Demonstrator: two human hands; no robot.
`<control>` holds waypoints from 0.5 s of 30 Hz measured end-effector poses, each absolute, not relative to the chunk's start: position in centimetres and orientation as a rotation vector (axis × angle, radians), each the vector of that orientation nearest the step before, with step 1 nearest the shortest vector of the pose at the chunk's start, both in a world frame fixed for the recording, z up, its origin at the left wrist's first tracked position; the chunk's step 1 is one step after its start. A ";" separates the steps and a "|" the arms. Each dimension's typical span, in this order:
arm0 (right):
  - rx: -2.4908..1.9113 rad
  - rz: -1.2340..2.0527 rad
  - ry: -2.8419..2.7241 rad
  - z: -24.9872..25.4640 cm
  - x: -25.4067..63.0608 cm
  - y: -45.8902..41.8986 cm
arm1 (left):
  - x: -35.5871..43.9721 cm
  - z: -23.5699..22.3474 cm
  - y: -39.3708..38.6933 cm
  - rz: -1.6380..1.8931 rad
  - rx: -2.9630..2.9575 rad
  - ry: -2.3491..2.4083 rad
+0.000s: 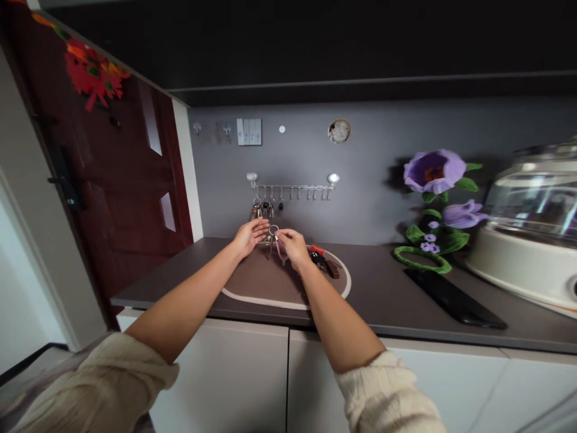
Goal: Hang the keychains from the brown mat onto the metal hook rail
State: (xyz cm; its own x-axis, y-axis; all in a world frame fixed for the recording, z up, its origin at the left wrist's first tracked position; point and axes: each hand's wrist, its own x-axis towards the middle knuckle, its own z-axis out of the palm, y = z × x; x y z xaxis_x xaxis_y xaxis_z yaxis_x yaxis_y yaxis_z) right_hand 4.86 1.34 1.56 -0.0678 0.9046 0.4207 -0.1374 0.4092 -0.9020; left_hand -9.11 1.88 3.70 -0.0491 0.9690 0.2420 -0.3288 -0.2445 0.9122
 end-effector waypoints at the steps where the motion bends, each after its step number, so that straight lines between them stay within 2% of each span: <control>1: -0.745 1.011 -1.342 1.6 5.0 1.4 | -8.8 4.1 2.1 1.557 1.098 0.849; 7: -0.706 0.969 -1.249 2.8 5.9 2.1 | -6.7 3.7 2.7 1.653 1.124 1.040; 15: -0.802 0.825 -1.224 6.8 6.9 4.6 | -6.7 0.6 3.8 1.591 1.747 1.290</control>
